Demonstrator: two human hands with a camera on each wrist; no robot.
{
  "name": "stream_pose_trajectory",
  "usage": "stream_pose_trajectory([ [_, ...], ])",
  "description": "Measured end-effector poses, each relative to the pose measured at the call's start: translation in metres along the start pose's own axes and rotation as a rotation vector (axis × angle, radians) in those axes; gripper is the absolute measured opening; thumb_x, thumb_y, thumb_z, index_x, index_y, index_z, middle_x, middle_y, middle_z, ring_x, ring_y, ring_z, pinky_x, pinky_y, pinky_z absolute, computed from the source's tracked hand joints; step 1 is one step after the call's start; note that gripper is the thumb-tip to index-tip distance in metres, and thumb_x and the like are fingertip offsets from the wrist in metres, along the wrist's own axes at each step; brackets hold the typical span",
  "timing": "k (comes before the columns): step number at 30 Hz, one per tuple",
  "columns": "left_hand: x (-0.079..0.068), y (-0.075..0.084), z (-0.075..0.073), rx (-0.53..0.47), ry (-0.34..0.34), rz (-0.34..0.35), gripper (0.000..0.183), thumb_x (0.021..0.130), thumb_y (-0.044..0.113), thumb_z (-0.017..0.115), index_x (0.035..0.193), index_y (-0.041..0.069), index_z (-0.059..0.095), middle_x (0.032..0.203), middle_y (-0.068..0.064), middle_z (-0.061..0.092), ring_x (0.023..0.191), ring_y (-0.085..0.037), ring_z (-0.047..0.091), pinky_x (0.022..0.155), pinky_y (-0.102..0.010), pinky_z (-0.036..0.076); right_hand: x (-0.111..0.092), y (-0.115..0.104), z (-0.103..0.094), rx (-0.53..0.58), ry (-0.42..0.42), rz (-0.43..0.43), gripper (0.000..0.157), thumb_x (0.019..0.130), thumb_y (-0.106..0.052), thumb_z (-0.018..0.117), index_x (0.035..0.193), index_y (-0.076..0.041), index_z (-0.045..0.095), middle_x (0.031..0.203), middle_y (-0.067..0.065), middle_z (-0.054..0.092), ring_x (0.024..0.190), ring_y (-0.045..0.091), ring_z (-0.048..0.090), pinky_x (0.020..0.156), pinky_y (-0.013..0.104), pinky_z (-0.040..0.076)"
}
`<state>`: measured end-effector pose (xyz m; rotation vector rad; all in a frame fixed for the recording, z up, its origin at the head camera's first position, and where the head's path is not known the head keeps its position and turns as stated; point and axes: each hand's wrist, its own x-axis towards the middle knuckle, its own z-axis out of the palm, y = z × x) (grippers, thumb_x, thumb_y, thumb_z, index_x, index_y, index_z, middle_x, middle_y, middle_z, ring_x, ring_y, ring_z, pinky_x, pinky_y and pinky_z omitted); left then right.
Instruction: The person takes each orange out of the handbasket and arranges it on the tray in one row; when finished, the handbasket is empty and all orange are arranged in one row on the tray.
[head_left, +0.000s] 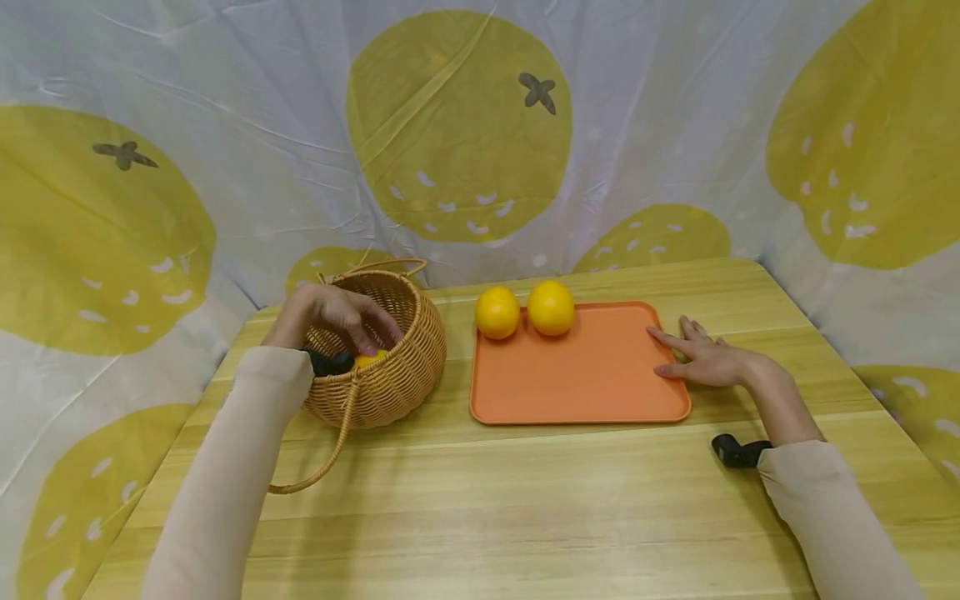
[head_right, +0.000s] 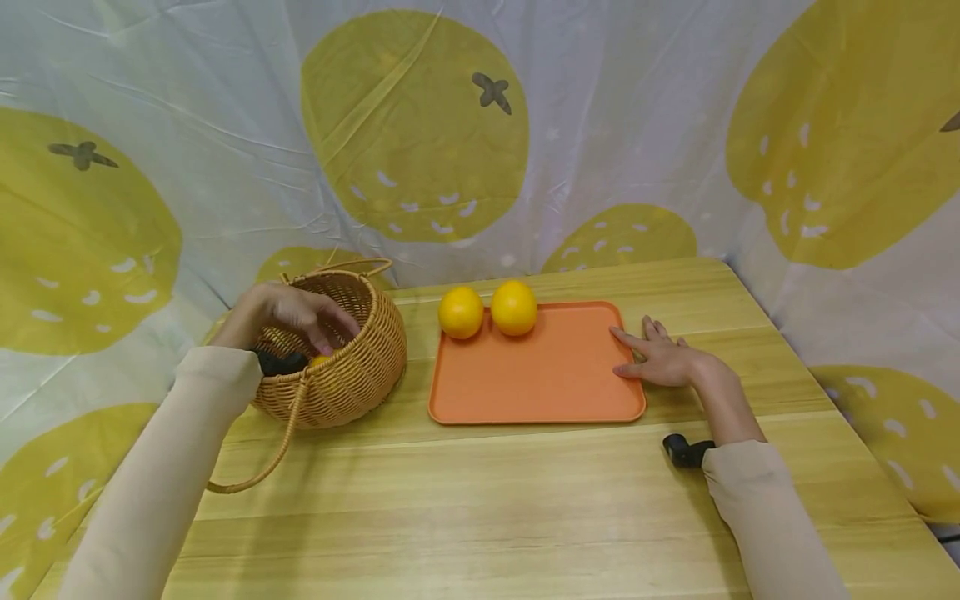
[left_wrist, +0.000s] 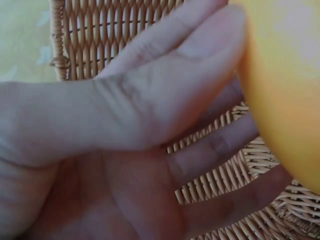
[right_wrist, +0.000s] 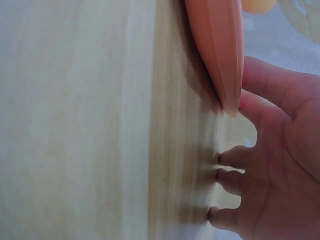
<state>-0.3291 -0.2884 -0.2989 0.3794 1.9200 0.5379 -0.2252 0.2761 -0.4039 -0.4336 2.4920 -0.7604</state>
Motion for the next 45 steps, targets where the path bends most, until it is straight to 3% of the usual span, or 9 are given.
stream_pose_trajectory([
  [5,-0.003,-0.004,-0.001,-0.050,0.003,0.029,0.045,0.105,0.011,0.060,0.149,0.008,0.055,0.156,-0.014,0.051,0.126,-0.020,0.062,0.107,-0.043,0.053,0.000,-0.001,0.000,0.001,0.001,-0.001,0.086,0.104,-0.044,0.058,0.165,-0.001,0.014,0.162,0.042,-0.021,0.149,0.061,-0.020,0.112,0.080,-0.013],
  [16,-0.007,-0.008,0.002,-0.141,0.121,0.043,0.031,0.107,0.009,0.054,0.133,0.012,0.072,0.150,-0.006,0.058,0.125,-0.018,0.062,0.103,-0.044,0.055,0.000,0.000,0.001,0.010,0.002,-0.005,0.086,0.104,-0.043,0.058,0.165,-0.001,0.014,0.162,0.042,-0.021,0.149,0.061,-0.021,0.111,0.080,-0.013],
  [21,-0.005,-0.008,0.003,-0.158,0.108,0.047,0.029,0.109,0.016,0.052,0.131,0.010,0.070,0.134,-0.003,0.066,0.117,-0.018,0.063,0.098,-0.042,0.056,0.000,0.000,0.001,0.009,0.002,-0.003,0.086,0.104,-0.044,0.058,0.165,-0.002,0.014,0.162,0.041,-0.022,0.149,0.061,-0.021,0.111,0.081,-0.013],
  [28,-0.005,-0.010,0.003,-0.088,0.093,0.059,0.031,0.101,0.014,0.067,0.132,0.009,0.066,0.133,-0.004,0.059,0.100,-0.013,0.055,0.084,-0.030,0.053,0.000,0.001,0.001,0.008,-0.002,0.002,0.087,0.104,-0.045,0.059,0.165,-0.003,0.014,0.162,0.041,-0.022,0.149,0.060,-0.021,0.111,0.080,-0.013],
  [33,-0.007,-0.011,0.003,-0.120,0.146,0.067,0.030,0.104,0.008,0.060,0.134,0.003,0.060,0.122,-0.007,0.062,0.088,-0.014,0.059,0.078,-0.028,0.054,0.001,0.002,0.002,0.007,-0.003,0.005,0.087,0.104,-0.045,0.059,0.165,-0.003,0.013,0.162,0.041,-0.023,0.149,0.060,-0.022,0.111,0.080,-0.014],
  [39,-0.007,-0.012,0.004,-0.125,0.178,0.068,0.038,0.109,0.012,0.050,0.145,0.001,0.054,0.133,-0.007,0.062,0.099,-0.015,0.062,0.087,-0.032,0.056,0.001,0.002,0.002,0.009,-0.004,0.007,0.088,0.104,-0.045,0.059,0.165,-0.003,0.013,0.162,0.040,-0.023,0.149,0.060,-0.023,0.111,0.080,-0.015],
  [45,-0.004,-0.015,0.004,-0.111,0.157,0.056,0.046,0.106,0.020,0.061,0.149,0.007,0.052,0.136,-0.006,0.058,0.103,-0.014,0.057,0.086,-0.030,0.054,0.001,0.001,0.002,0.005,-0.003,0.007,0.088,0.104,-0.045,0.059,0.166,-0.003,0.012,0.162,0.041,-0.023,0.149,0.060,-0.023,0.111,0.080,-0.015],
])
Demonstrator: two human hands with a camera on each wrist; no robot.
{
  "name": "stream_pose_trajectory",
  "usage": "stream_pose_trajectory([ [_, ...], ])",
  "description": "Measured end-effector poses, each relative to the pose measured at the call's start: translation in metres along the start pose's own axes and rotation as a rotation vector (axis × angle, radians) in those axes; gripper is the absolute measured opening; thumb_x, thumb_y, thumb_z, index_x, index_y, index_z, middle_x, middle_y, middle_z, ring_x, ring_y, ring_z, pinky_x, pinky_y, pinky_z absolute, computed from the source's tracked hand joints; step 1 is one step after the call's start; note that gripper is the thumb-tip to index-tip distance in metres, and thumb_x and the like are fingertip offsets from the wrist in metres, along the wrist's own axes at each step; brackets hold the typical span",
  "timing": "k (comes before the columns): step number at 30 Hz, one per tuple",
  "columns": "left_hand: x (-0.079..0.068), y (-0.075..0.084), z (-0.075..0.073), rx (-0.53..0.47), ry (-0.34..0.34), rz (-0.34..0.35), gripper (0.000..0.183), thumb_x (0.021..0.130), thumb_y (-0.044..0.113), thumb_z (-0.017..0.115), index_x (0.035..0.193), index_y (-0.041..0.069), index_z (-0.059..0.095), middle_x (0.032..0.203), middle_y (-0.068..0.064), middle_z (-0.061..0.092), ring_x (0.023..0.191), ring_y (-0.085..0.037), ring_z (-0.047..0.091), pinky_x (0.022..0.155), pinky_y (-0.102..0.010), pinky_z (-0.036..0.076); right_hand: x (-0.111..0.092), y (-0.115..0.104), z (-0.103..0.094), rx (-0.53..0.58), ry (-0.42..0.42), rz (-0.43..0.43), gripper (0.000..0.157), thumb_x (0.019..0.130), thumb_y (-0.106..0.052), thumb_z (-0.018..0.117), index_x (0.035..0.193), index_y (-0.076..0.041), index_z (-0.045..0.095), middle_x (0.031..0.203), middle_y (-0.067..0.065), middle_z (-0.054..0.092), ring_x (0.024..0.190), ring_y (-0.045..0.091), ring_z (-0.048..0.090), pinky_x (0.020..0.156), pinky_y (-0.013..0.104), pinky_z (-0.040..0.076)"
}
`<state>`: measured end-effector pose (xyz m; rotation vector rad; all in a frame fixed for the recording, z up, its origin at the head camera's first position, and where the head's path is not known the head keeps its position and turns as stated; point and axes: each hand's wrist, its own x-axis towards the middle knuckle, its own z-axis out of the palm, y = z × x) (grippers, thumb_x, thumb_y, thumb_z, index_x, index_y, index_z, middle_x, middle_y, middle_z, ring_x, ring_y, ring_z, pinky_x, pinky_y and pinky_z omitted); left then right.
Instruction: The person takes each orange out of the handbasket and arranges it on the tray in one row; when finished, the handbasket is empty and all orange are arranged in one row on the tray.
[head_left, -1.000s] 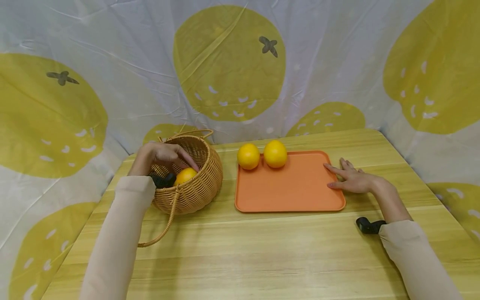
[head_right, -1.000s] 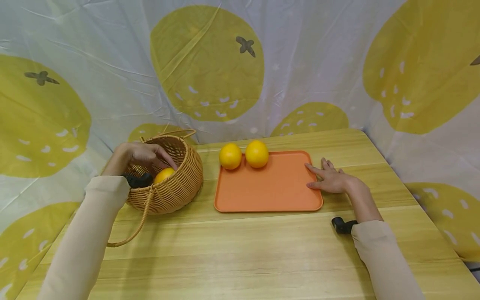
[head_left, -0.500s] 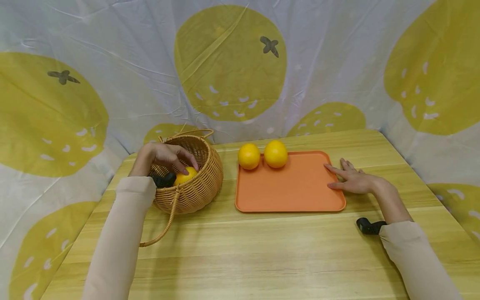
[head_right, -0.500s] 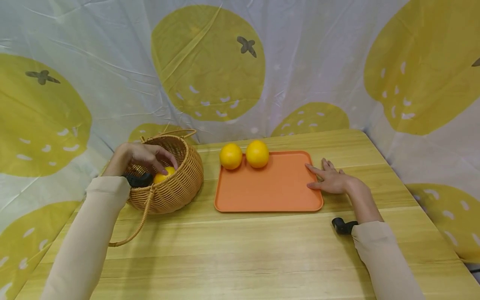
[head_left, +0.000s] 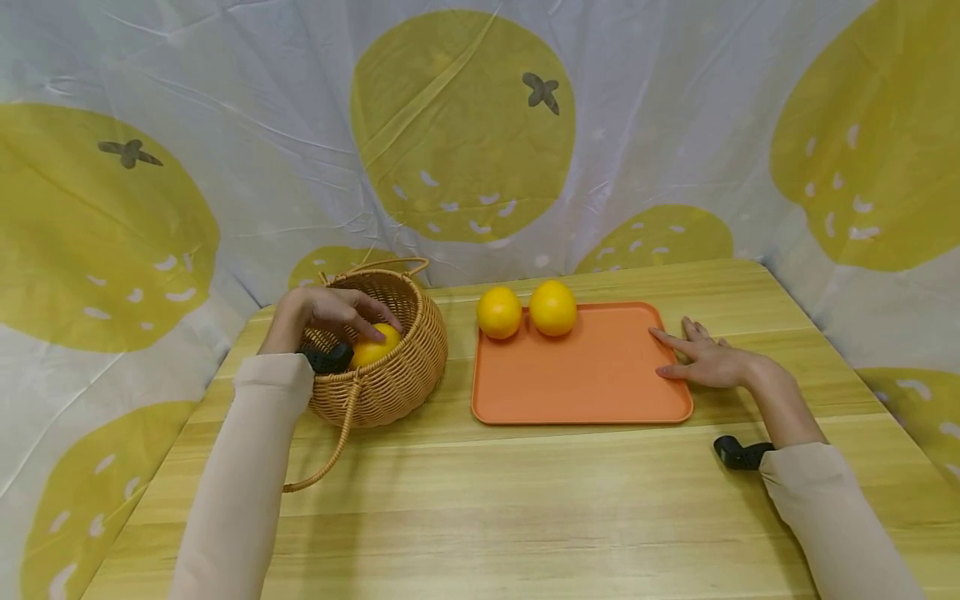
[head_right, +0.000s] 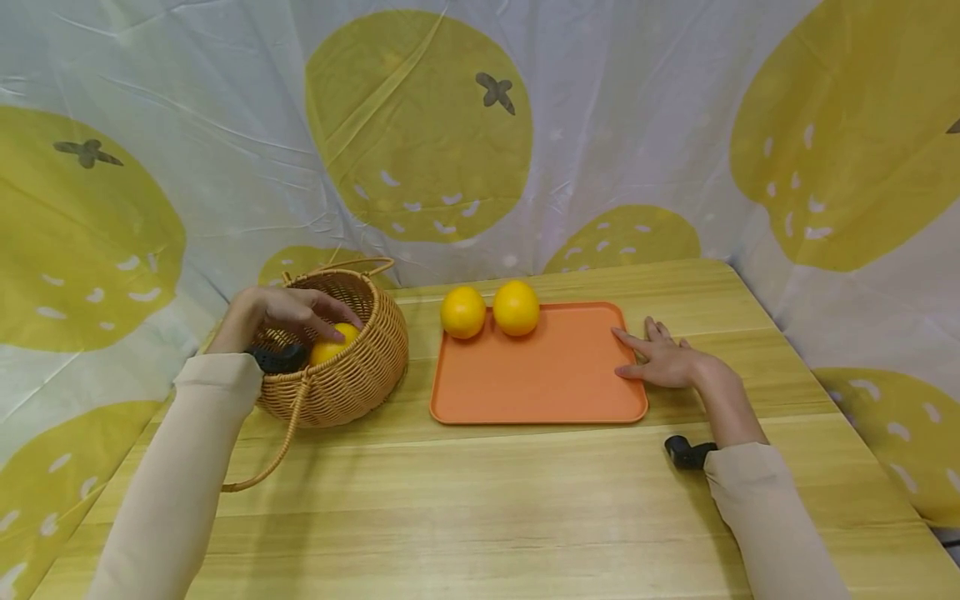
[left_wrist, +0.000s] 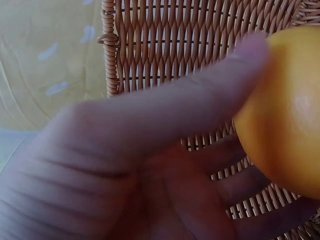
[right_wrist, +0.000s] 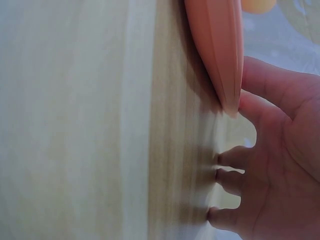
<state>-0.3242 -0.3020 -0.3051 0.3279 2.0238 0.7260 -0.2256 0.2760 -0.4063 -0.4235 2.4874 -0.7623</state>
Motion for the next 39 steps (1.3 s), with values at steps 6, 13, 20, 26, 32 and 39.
stream_pose_trajectory([
  [6,-0.002,-0.004,-0.001,0.046,0.061,0.034,0.047,0.104,0.016,0.061,0.149,0.005,0.050,0.141,-0.014,0.053,0.103,-0.015,0.056,0.086,-0.029,0.054,0.000,0.000,-0.001,-0.008,0.003,-0.002,0.087,0.104,-0.045,0.058,0.166,-0.004,0.012,0.161,0.041,-0.023,0.148,0.061,-0.023,0.111,0.081,-0.014],
  [13,-0.002,-0.005,-0.002,0.015,0.149,-0.013,0.055,0.105,0.019,0.060,0.155,0.005,0.041,0.136,-0.016,0.051,0.104,-0.018,0.057,0.087,-0.033,0.055,-0.001,0.000,0.000,-0.006,0.005,-0.006,0.087,0.104,-0.045,0.058,0.166,-0.004,0.012,0.161,0.041,-0.023,0.148,0.061,-0.022,0.110,0.081,-0.014],
  [20,0.000,-0.005,0.000,-0.002,0.106,-0.012,0.054,0.101,0.015,0.066,0.149,0.005,0.044,0.124,-0.011,0.053,0.099,-0.017,0.055,0.082,-0.029,0.052,-0.002,0.000,0.002,-0.007,0.011,-0.007,0.087,0.104,-0.045,0.059,0.166,-0.004,0.013,0.161,0.042,-0.022,0.149,0.061,-0.021,0.111,0.081,-0.013],
  [26,-0.009,0.000,0.002,0.063,0.112,0.023,0.055,0.101,0.015,0.066,0.152,0.005,0.046,0.138,-0.019,0.050,0.107,-0.021,0.055,0.086,-0.031,0.053,-0.001,0.000,0.002,-0.004,0.011,-0.015,0.087,0.104,-0.045,0.059,0.166,-0.004,0.013,0.161,0.042,-0.022,0.148,0.061,-0.022,0.110,0.081,-0.013],
  [32,-0.033,0.014,-0.002,0.105,0.196,0.117,0.059,0.101,0.020,0.066,0.154,0.007,0.045,0.161,-0.019,0.035,0.120,-0.028,0.054,0.092,-0.039,0.055,-0.002,-0.001,0.001,0.002,0.008,-0.013,0.087,0.104,-0.044,0.059,0.165,-0.003,0.013,0.161,0.042,-0.023,0.148,0.061,-0.022,0.110,0.081,-0.014],
  [39,-0.056,0.032,-0.003,0.041,0.304,0.232,0.051,0.103,0.017,0.063,0.149,0.009,0.043,0.158,-0.018,0.040,0.112,-0.026,0.060,0.090,-0.042,0.058,-0.002,-0.001,0.002,0.009,0.010,-0.019,0.087,0.104,-0.044,0.059,0.165,-0.002,0.013,0.160,0.043,-0.023,0.148,0.061,-0.023,0.109,0.082,-0.014],
])
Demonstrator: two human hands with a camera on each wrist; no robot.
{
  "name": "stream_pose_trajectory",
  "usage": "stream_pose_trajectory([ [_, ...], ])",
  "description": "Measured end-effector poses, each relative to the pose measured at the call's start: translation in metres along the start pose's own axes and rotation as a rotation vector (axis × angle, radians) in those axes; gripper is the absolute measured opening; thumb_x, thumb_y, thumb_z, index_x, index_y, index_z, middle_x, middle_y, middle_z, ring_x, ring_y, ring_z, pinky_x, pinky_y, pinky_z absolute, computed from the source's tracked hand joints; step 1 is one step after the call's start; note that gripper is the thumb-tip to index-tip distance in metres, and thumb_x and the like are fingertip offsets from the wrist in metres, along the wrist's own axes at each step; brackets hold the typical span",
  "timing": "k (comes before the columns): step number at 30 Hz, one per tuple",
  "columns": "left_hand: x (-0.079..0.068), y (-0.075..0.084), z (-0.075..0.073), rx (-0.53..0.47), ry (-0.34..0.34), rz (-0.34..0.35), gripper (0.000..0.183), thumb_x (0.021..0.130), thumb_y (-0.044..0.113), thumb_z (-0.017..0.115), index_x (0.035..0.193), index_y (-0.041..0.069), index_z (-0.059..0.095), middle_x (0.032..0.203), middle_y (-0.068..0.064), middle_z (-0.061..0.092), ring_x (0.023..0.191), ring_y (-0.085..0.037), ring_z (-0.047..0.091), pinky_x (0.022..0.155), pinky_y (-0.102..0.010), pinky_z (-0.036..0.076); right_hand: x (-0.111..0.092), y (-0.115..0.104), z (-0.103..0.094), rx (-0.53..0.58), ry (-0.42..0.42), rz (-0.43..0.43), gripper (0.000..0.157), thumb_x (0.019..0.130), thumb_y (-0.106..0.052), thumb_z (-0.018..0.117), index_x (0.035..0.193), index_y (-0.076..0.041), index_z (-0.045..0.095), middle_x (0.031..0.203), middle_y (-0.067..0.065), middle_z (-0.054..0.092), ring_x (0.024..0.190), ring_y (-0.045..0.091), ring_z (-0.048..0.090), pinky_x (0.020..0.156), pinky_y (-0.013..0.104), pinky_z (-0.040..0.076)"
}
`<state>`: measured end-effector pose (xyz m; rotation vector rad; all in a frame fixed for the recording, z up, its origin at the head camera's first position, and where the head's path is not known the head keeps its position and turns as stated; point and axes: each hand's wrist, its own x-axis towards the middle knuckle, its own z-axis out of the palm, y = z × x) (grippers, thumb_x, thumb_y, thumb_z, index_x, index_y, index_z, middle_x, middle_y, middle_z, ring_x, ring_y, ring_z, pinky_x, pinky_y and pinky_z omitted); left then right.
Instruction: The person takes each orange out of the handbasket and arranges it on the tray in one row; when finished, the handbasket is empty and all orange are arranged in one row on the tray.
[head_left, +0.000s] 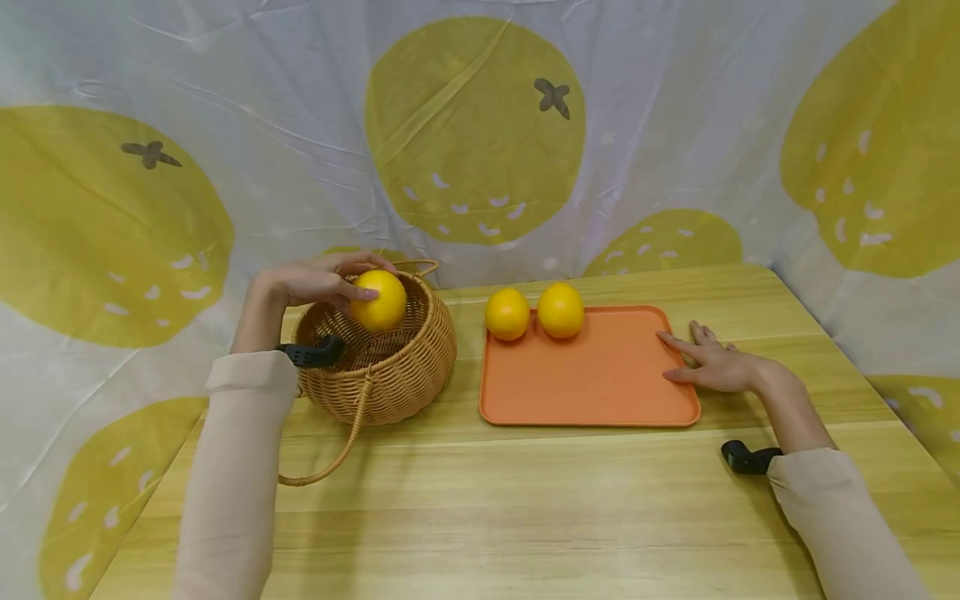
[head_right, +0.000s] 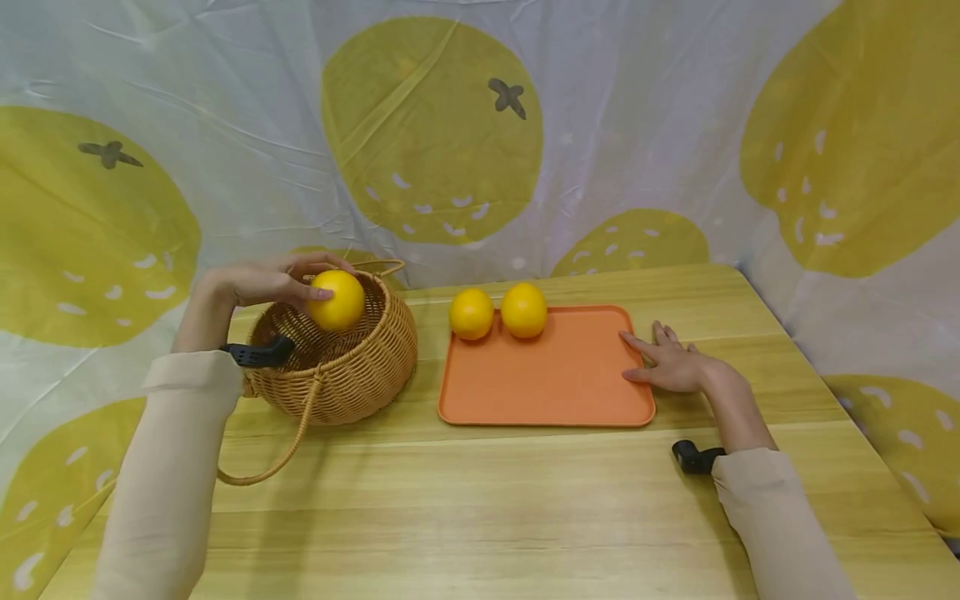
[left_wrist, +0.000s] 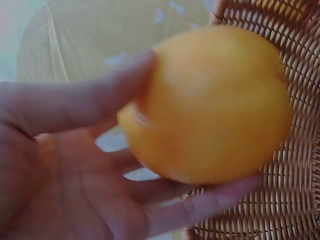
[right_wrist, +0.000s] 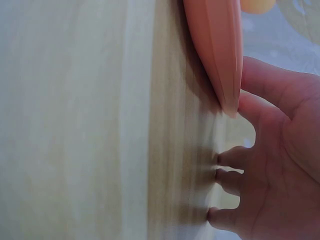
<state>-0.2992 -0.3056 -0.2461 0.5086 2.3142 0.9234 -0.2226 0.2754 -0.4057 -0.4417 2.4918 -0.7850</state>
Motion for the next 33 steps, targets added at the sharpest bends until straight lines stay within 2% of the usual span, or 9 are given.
stream_pose_trajectory([
  [6,-0.002,0.024,0.003,-0.040,0.117,0.090,0.053,0.104,0.019,0.062,0.153,0.019,0.043,0.150,-0.012,0.046,0.110,-0.027,0.061,0.086,-0.037,0.058,-0.002,0.004,0.001,0.007,0.002,0.003,0.088,0.104,-0.044,0.060,0.165,-0.002,0.013,0.160,0.043,-0.023,0.148,0.061,-0.023,0.109,0.082,-0.014],
  [9,-0.001,0.037,0.005,-0.044,0.196,0.113,0.051,0.105,0.021,0.061,0.154,0.021,0.045,0.150,-0.010,0.046,0.109,-0.025,0.062,0.084,-0.034,0.059,-0.002,0.005,0.001,0.006,0.005,0.000,0.087,0.104,-0.043,0.060,0.165,-0.002,0.013,0.160,0.043,-0.023,0.148,0.061,-0.023,0.109,0.083,-0.014],
  [13,0.003,0.056,0.015,-0.047,0.295,0.112,0.050,0.104,0.020,0.062,0.152,0.017,0.047,0.147,-0.012,0.047,0.108,-0.021,0.063,0.082,-0.031,0.059,-0.002,0.005,0.000,0.002,0.006,-0.002,0.087,0.104,-0.043,0.059,0.165,-0.002,0.013,0.160,0.043,-0.023,0.148,0.061,-0.023,0.108,0.083,-0.014],
  [17,0.010,0.073,0.030,-0.040,0.369,0.111,0.050,0.101,0.018,0.066,0.149,0.014,0.050,0.142,-0.014,0.048,0.108,-0.024,0.062,0.080,-0.030,0.058,-0.002,0.004,0.000,-0.003,0.005,-0.005,0.087,0.104,-0.043,0.059,0.165,-0.002,0.013,0.161,0.042,-0.023,0.148,0.061,-0.023,0.109,0.082,-0.014],
  [20,0.017,0.081,0.042,-0.032,0.393,0.130,0.054,0.100,0.015,0.068,0.150,0.016,0.049,0.143,-0.015,0.047,0.109,-0.029,0.061,0.082,-0.033,0.056,-0.001,0.003,-0.001,-0.004,0.004,-0.005,0.087,0.104,-0.044,0.059,0.165,-0.003,0.013,0.161,0.042,-0.023,0.148,0.061,-0.023,0.109,0.082,-0.014],
  [27,0.040,0.098,0.075,-0.034,0.374,0.153,0.057,0.098,0.017,0.070,0.151,0.018,0.049,0.137,-0.019,0.057,0.110,-0.033,0.062,0.085,-0.041,0.056,0.000,0.004,-0.001,-0.008,0.004,-0.005,0.087,0.104,-0.044,0.059,0.165,-0.003,0.013,0.161,0.042,-0.023,0.149,0.061,-0.022,0.110,0.082,-0.014],
  [33,0.066,0.110,0.111,-0.076,0.427,0.200,0.056,0.097,0.018,0.073,0.146,0.016,0.049,0.142,-0.016,0.053,0.117,-0.035,0.061,0.095,-0.048,0.054,0.002,0.003,-0.002,-0.015,0.001,-0.007,0.087,0.104,-0.045,0.058,0.165,-0.003,0.014,0.162,0.041,-0.022,0.149,0.061,-0.021,0.110,0.081,-0.014],
])
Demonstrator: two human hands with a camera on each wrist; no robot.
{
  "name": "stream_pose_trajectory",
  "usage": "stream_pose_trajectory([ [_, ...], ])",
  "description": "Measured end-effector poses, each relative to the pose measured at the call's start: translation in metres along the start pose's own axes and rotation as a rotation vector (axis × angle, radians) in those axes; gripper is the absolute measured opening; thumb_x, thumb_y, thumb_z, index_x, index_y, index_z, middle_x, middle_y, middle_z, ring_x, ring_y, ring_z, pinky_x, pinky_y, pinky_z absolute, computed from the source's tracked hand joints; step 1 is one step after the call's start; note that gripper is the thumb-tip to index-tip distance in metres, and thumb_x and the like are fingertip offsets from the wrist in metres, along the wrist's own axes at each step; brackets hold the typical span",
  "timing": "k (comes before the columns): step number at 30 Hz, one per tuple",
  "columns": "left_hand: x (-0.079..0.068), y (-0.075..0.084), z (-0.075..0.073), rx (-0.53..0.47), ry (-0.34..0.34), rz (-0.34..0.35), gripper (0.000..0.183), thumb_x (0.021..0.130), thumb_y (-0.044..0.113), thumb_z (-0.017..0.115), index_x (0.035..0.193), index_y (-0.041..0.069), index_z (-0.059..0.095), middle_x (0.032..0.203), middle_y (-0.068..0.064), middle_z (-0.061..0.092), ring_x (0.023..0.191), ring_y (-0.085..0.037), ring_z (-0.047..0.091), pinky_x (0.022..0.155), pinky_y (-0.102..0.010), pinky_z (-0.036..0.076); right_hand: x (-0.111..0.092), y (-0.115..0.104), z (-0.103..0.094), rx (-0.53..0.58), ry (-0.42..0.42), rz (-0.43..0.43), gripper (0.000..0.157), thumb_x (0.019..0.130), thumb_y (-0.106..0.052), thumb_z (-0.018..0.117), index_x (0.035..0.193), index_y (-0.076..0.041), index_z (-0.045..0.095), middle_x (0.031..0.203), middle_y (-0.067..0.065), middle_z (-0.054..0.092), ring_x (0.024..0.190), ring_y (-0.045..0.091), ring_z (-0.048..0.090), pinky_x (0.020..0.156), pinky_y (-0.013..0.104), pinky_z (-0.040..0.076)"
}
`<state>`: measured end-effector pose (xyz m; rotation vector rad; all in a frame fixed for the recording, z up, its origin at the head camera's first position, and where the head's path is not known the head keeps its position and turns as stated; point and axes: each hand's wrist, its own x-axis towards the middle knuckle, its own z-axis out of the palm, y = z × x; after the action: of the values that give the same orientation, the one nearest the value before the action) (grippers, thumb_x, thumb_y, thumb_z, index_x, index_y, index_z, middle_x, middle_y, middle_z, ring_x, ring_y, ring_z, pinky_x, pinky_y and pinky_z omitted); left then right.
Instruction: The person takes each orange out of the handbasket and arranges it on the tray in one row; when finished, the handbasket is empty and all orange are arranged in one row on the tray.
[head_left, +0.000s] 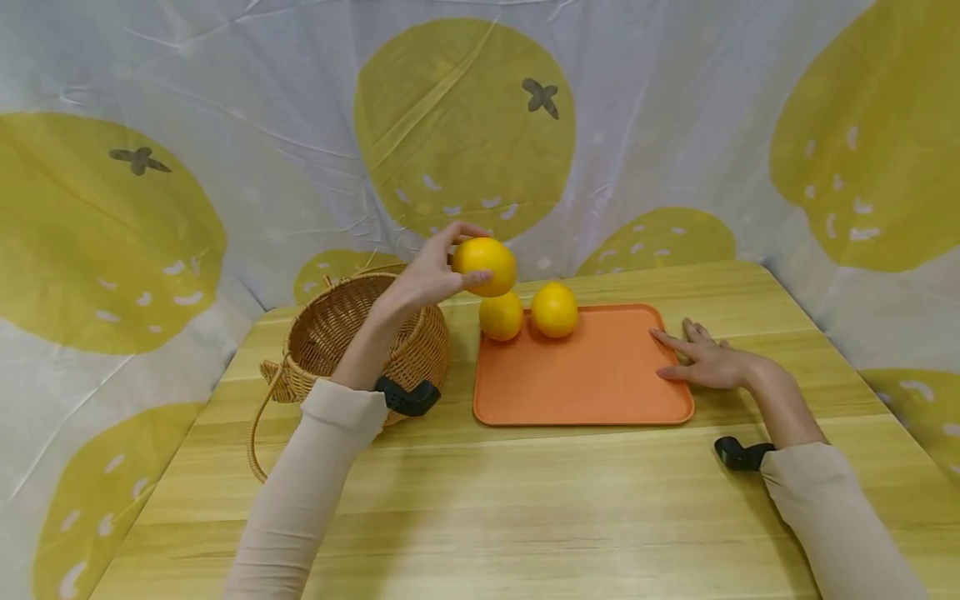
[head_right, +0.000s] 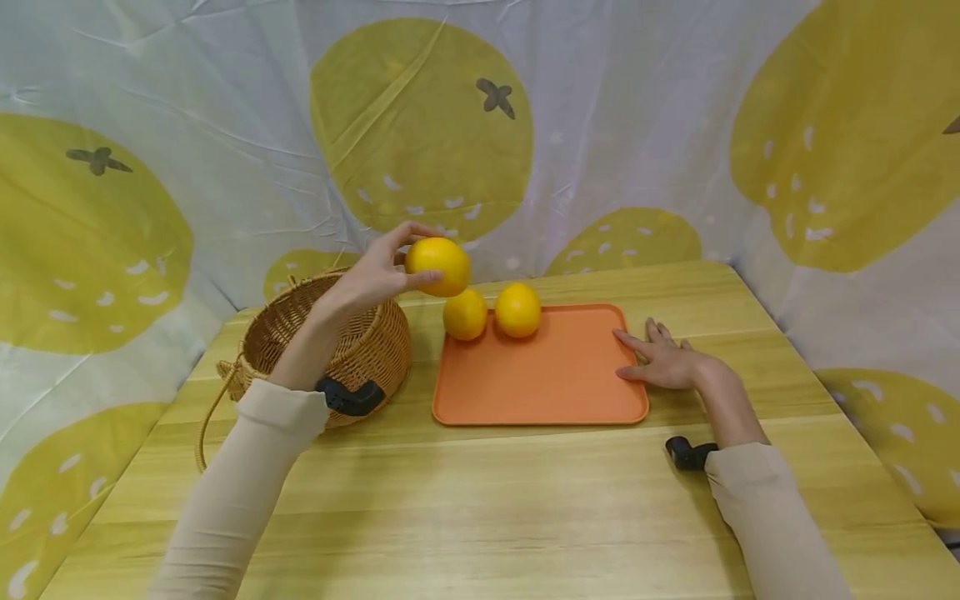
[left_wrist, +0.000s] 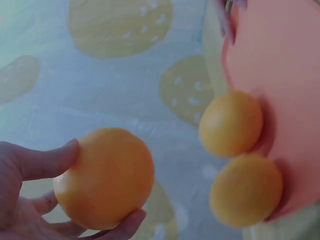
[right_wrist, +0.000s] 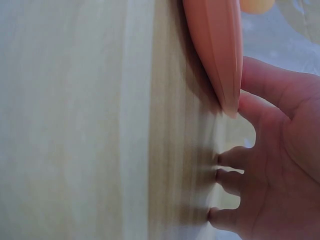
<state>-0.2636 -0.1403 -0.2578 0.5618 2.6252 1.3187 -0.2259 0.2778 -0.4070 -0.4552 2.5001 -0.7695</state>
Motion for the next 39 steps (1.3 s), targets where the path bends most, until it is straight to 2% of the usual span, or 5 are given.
stream_pose_trajectory([
  [8,0.020,0.000,0.077,-0.109,0.151,0.077,0.054,0.092,0.018,0.079,0.139,0.011,0.053,0.145,-0.015,0.052,0.121,-0.033,0.061,0.099,-0.050,0.055,0.000,0.000,-0.001,0.004,-0.003,0.000,0.086,0.105,-0.044,0.058,0.165,-0.003,0.014,0.161,0.042,-0.022,0.149,0.060,-0.022,0.110,0.081,-0.015],
  [16,0.035,0.005,0.153,-0.146,0.288,0.063,0.055,0.088,0.019,0.083,0.135,0.011,0.057,0.135,-0.014,0.061,0.116,-0.031,0.066,0.096,-0.045,0.057,0.001,0.000,-0.001,0.015,-0.012,0.008,0.086,0.104,-0.045,0.058,0.165,-0.004,0.013,0.161,0.041,-0.023,0.149,0.060,-0.024,0.110,0.081,-0.015],
  [21,0.042,0.002,0.190,-0.123,0.334,0.064,0.055,0.085,0.019,0.086,0.132,0.012,0.060,0.137,-0.009,0.064,0.121,-0.030,0.063,0.099,-0.043,0.054,0.000,-0.001,-0.002,0.017,-0.006,0.011,0.086,0.104,-0.045,0.058,0.165,-0.003,0.013,0.161,0.042,-0.023,0.148,0.061,-0.024,0.110,0.081,-0.015],
  [30,0.051,0.001,0.230,-0.080,0.296,0.050,0.054,0.087,0.019,0.085,0.131,0.009,0.057,0.134,-0.008,0.065,0.122,-0.026,0.062,0.103,-0.037,0.051,0.000,-0.001,-0.002,0.015,-0.001,0.020,0.084,0.105,-0.045,0.057,0.165,-0.005,0.015,0.161,0.042,-0.022,0.149,0.061,-0.022,0.110,0.082,-0.014],
  [39,0.055,0.002,0.248,0.012,0.257,0.000,0.064,0.091,0.015,0.081,0.147,0.011,0.051,0.142,-0.011,0.057,0.130,-0.028,0.056,0.114,-0.041,0.043,0.001,0.001,-0.001,0.020,0.007,0.023,0.087,0.103,-0.049,0.058,0.165,-0.004,0.016,0.161,0.042,-0.021,0.150,0.060,-0.021,0.111,0.081,-0.014],
])
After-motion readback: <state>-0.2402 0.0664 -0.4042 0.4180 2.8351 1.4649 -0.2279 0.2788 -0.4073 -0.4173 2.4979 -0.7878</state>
